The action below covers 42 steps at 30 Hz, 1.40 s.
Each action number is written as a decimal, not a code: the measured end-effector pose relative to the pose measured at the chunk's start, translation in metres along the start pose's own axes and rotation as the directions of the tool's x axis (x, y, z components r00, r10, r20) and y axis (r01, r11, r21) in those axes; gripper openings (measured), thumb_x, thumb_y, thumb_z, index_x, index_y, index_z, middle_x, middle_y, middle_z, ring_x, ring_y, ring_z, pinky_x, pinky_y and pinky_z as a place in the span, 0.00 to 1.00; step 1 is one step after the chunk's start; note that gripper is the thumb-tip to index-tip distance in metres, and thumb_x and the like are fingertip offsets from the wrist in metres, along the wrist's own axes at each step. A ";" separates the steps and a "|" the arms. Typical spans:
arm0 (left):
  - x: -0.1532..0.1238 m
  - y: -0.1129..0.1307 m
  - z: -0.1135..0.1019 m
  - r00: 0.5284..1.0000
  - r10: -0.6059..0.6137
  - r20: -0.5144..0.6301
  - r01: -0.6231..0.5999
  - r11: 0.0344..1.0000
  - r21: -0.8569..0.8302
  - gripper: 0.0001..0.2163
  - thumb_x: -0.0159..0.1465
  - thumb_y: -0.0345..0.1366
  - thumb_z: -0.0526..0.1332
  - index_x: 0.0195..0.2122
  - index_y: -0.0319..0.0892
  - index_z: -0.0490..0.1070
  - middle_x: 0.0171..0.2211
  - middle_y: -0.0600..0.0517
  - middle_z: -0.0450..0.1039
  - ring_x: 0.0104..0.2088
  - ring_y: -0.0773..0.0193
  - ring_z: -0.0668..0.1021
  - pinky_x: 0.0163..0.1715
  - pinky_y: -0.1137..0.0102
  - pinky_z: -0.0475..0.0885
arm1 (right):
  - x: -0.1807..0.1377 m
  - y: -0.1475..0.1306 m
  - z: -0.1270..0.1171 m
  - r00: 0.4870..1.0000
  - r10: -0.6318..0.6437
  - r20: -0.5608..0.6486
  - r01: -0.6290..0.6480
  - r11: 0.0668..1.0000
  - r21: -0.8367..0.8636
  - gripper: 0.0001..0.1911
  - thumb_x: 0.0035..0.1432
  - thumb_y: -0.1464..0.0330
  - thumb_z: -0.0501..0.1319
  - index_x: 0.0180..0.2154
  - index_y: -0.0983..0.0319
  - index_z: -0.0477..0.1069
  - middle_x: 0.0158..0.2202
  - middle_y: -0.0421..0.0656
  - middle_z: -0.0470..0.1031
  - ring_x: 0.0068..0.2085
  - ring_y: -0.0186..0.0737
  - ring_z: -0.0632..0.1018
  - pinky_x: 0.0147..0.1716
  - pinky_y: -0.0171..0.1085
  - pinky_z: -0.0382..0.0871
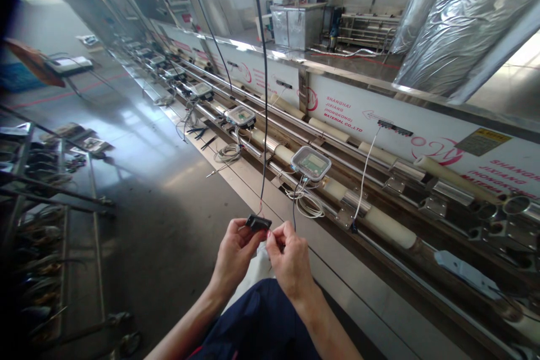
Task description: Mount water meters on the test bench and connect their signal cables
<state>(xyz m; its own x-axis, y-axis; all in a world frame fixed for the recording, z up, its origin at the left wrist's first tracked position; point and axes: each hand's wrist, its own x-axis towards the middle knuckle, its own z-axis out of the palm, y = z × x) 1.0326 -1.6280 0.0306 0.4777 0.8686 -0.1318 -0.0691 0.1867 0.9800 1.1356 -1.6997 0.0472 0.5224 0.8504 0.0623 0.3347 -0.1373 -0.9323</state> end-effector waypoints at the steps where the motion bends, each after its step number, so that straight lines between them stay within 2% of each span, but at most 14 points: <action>1: 0.000 0.000 0.000 1.000 -0.002 -0.002 0.002 1.000 0.003 0.15 0.57 0.35 0.64 0.37 0.42 0.56 0.38 0.49 0.76 0.38 0.63 0.78 0.41 0.69 0.71 | 0.000 0.000 0.000 1.000 -0.001 -0.002 0.001 1.000 -0.001 0.08 0.59 0.64 0.54 0.29 0.60 0.61 0.19 0.36 0.70 0.20 0.31 0.71 0.21 0.29 0.61; 12: 0.000 0.003 -0.002 1.000 -0.028 0.000 0.028 0.998 -0.064 0.16 0.56 0.34 0.65 0.38 0.41 0.56 0.40 0.46 0.75 0.40 0.62 0.78 0.42 0.69 0.71 | -0.001 -0.003 0.003 0.998 -0.047 -0.035 0.046 0.999 -0.026 0.08 0.59 0.64 0.54 0.30 0.60 0.63 0.20 0.37 0.71 0.21 0.31 0.72 0.22 0.29 0.62; 26: -0.002 0.005 -0.003 1.000 -0.007 -0.011 0.006 0.997 -0.071 0.16 0.55 0.33 0.65 0.37 0.41 0.56 0.38 0.47 0.76 0.38 0.63 0.78 0.44 0.67 0.71 | -0.001 -0.004 0.005 0.999 0.002 -0.034 -0.002 1.000 -0.005 0.09 0.58 0.63 0.55 0.28 0.60 0.63 0.19 0.37 0.71 0.20 0.32 0.72 0.22 0.29 0.62; 42: -0.002 0.000 -0.010 0.999 -0.032 -0.023 0.029 0.994 -0.101 0.17 0.54 0.34 0.66 0.37 0.41 0.57 0.38 0.46 0.76 0.40 0.61 0.78 0.43 0.67 0.72 | -0.001 -0.005 0.010 0.999 -0.019 -0.043 0.019 1.000 0.003 0.10 0.58 0.62 0.55 0.29 0.60 0.64 0.19 0.37 0.71 0.19 0.32 0.71 0.20 0.30 0.62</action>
<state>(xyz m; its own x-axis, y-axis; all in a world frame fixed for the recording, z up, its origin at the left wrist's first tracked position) 1.0226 -1.6248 0.0290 0.4595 0.8725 -0.1663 -0.1432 0.2575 0.9556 1.1254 -1.6944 0.0481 0.5494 0.8301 0.0955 0.3421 -0.1192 -0.9321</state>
